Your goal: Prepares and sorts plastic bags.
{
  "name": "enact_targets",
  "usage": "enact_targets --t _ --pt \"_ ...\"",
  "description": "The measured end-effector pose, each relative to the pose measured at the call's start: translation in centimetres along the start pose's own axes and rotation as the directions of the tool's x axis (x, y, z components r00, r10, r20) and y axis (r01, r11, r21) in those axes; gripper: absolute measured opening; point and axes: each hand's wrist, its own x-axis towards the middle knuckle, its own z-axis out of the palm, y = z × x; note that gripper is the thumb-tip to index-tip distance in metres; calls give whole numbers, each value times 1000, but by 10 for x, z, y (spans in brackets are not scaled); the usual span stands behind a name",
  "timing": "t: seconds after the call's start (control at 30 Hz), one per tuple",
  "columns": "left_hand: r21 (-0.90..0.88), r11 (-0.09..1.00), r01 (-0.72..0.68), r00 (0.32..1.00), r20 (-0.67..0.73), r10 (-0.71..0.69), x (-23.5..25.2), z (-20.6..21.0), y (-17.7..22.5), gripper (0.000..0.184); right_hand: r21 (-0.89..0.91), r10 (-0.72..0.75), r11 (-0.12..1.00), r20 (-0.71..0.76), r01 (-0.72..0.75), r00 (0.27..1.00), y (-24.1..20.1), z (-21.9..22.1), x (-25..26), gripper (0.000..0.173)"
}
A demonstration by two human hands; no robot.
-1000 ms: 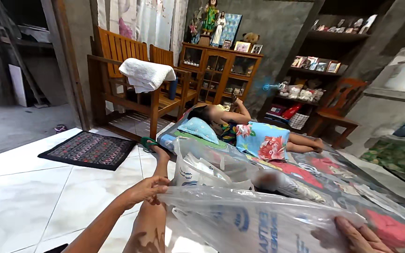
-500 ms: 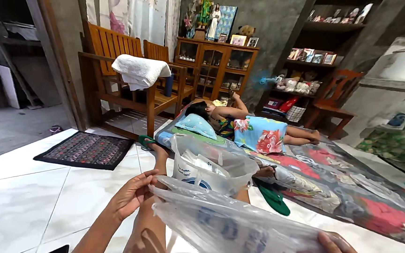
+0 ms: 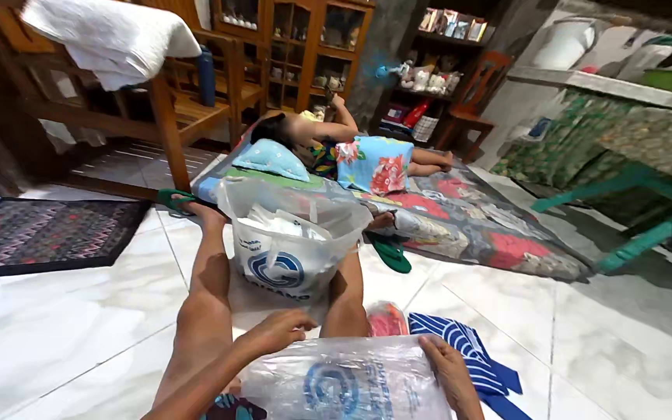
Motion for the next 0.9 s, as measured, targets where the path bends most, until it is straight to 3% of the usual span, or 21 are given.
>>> enact_targets --t 0.07,0.13,0.33,0.53,0.6,0.63,0.67,0.73,0.83,0.9 --pt "87 996 16 989 144 -29 41 27 -6 39 39 8 999 4 -8 1000 11 -3 -1 17" --pt "122 992 21 979 198 -45 66 50 -14 43 40 24 999 14 -25 1000 18 -6 -3 16" --pt "99 995 -4 989 146 -11 87 74 -20 29 74 4 997 -25 -2 1000 36 -12 -8 17" --pt "109 994 -12 993 118 -1 96 79 -19 31 178 21 984 -51 -11 998 46 -18 -13 21" --pt "145 989 -32 991 136 12 102 78 -17 28 40 20 999 -116 -15 993 48 -22 -14 18" --pt "156 987 -43 987 157 18 104 77 -15 28 -158 -22 988 -149 -1 989 47 -24 -14 18" --pt "162 986 -49 984 176 20 106 75 -11 28 -365 -96 930 -151 35 984 42 -24 -13 30" --pt "162 986 -48 977 213 12 109 70 -4 28 -621 -306 764 -114 173 945 21 -8 -16 44" --pt "173 984 -44 961 278 -6 113 62 1 30 -658 -585 609 3 442 811 -8 51 -39 28" --pt "195 980 -42 950 311 -21 117 58 0 31 -612 -648 553 111 566 753 -3 93 -50 30"
